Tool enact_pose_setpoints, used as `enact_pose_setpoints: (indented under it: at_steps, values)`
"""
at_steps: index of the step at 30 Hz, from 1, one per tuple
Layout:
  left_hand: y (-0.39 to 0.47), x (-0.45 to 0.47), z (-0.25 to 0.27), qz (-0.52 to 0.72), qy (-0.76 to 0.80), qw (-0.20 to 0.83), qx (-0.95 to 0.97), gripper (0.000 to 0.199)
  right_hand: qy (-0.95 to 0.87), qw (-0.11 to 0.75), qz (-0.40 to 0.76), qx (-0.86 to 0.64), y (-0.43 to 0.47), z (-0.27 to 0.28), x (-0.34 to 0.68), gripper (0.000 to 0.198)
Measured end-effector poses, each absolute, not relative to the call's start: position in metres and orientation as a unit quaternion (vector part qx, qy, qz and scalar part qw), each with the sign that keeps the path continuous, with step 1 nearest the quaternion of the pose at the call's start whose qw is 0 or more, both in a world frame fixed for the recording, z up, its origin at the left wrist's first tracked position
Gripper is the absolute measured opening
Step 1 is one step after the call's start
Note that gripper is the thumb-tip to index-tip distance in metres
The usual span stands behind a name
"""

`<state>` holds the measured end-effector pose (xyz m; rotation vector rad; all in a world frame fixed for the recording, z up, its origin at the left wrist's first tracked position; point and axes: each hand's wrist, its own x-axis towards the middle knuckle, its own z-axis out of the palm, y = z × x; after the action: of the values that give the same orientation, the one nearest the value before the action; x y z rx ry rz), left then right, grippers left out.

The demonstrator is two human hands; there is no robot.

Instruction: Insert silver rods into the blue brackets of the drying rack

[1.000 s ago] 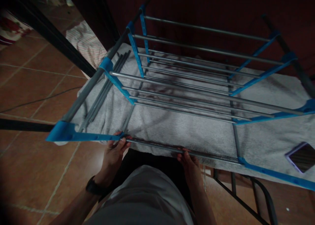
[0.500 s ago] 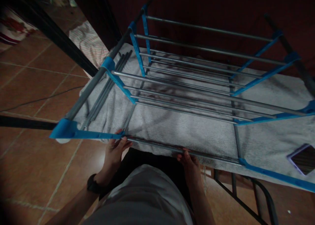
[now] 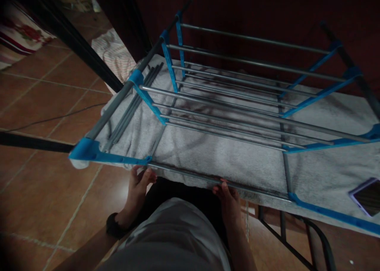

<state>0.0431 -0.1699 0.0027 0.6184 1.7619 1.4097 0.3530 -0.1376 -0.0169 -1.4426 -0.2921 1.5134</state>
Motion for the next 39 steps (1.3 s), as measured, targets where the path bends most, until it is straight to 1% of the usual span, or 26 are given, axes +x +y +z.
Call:
enact_pose_setpoints:
  at_steps: [3,6,8,10,12,15,19,23,27,35,39]
  values:
    - [-0.188,0.044,0.000,0.507,0.730,0.298,0.347,0.034,-0.117,0.491,0.626,-0.594,-0.138,-0.018,0.354,0.042]
    - [-0.193,0.045,0.000,0.396,0.704,0.207,0.551,0.020,-0.118,0.496,0.628,-0.588,-0.138,-0.019,0.355,0.042]
    - [-0.186,0.045,0.001,0.331,0.652,0.126,0.671,0.022,-0.117,0.495,0.628,-0.589,-0.138,-0.019,0.355,0.041]
    - [-0.172,0.046,0.004,0.279,0.608,0.042,0.742,0.029,-0.117,0.492,0.629,-0.590,-0.138,-0.019,0.355,0.041]
    - [-0.156,0.045,0.007,0.218,0.565,-0.002,0.796,0.034,-0.120,0.492,0.631,-0.587,-0.138,-0.018,0.355,0.042]
    - [-0.135,0.042,0.009,0.134,0.502,0.014,0.854,0.033,-0.122,0.492,0.638,-0.580,-0.137,-0.018,0.356,0.041]
    - [-0.122,0.037,0.005,0.090,0.477,0.033,0.874,0.029,-0.121,0.481,0.649,-0.577,-0.136,-0.020,0.360,0.039]
    - [-0.119,0.034,-0.001,0.088,0.463,0.037,0.881,0.027,-0.124,0.473,0.657,-0.573,-0.135,-0.026,0.364,0.042]
    - [-0.118,0.032,-0.005,0.087,0.457,0.042,0.884,0.032,-0.132,0.469,0.655,-0.578,-0.135,-0.029,0.364,0.043]
    - [-0.114,0.030,-0.007,0.109,0.466,0.123,0.869,0.034,-0.135,0.465,0.646,-0.591,-0.136,-0.027,0.361,0.043]
    - [-0.113,0.030,-0.006,0.110,0.455,0.111,0.877,0.032,-0.130,0.472,0.640,-0.592,-0.138,-0.022,0.357,0.039]
